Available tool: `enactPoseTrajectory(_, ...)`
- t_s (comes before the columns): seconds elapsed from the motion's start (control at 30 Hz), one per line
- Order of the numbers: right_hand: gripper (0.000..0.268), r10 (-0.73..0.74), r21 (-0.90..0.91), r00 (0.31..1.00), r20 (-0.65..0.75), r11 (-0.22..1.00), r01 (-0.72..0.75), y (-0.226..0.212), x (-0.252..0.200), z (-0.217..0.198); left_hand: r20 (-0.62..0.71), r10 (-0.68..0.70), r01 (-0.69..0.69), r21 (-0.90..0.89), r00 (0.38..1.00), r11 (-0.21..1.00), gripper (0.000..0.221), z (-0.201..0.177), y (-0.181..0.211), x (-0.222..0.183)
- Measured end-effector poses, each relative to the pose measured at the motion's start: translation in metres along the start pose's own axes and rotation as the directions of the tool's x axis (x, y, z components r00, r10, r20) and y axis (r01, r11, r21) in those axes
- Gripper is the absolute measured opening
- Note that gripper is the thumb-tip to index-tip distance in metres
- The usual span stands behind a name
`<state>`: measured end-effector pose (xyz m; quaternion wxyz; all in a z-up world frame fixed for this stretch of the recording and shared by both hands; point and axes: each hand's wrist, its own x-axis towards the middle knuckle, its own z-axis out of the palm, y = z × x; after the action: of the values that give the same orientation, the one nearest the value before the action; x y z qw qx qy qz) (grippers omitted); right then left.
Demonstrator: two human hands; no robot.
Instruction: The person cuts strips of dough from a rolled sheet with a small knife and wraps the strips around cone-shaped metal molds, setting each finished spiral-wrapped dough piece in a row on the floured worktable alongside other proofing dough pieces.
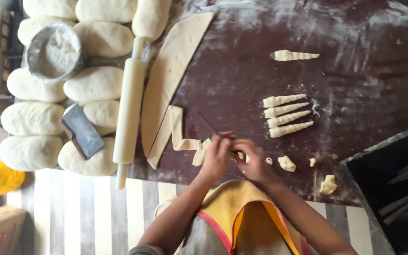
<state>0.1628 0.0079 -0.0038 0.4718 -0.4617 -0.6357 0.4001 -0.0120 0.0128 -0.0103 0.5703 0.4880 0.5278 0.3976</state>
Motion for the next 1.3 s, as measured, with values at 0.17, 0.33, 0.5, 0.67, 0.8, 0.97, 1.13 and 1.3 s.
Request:
enactPoseTrajectory(0.17, 0.024, -0.191, -0.117, 0.972, 0.137, 0.971, 0.207, -0.010, 0.040, 0.071, -0.303, -0.060, -0.043, -0.321, 0.951, 0.946, 0.019, -0.093, -0.009, 0.001)
enactPoseTrajectory(0.33, 0.018, 0.160, -0.573, 0.946, 0.283, 0.819, 0.033, 0.035, 0.044, 0.141, -0.385, -0.197, 0.045, -0.368, 0.901, 0.929, 0.019, -0.184, -0.044, -0.018)
enactPoseTrajectory(0.5, 0.021, 0.111, -0.812, 0.984, 0.141, 0.582, 0.051, 0.034, 0.034, 0.179, -0.289, -0.226, 0.130, -0.317, 0.930, 0.939, 0.018, -0.230, -0.041, -0.031)
enactPoseTrajectory(0.67, 0.017, 0.424, -0.732, 0.906, 0.008, 0.620, -0.284, 0.006, 0.019, 0.202, -0.255, -0.108, 0.115, 0.015, 0.961, 0.993, 0.019, -0.253, -0.050, -0.039)
enactPoseTrajectory(0.8, 0.030, 0.585, 0.133, 0.811, 0.013, 0.803, -0.581, -0.006, 0.011, 0.222, 0.169, 0.198, -0.227, 0.176, 0.966, 0.958, 0.040, -0.259, 0.025, -0.035)
enactPoseTrajectory(0.97, 0.029, 0.444, 0.462, 0.896, -0.009, 0.796, -0.390, -0.029, 0.013, 0.235, 0.216, 0.366, -0.419, 0.299, 0.905, 0.857, 0.031, -0.262, 0.037, -0.019)
enactPoseTrajectory(1.13, 0.045, 0.097, 0.194, 0.990, -0.100, 0.978, -0.076, -0.053, 0.032, 0.233, 0.234, 0.215, -0.277, 0.277, 0.948, 0.920, 0.014, -0.270, 0.061, -0.011)
enactPoseTrajectory(1.3, 0.042, 0.006, 0.159, 0.999, 0.038, 0.987, -0.012, -0.039, 0.035, 0.244, 0.210, 0.101, -0.131, 0.132, 0.972, 0.983, 0.025, -0.275, 0.073, -0.006)
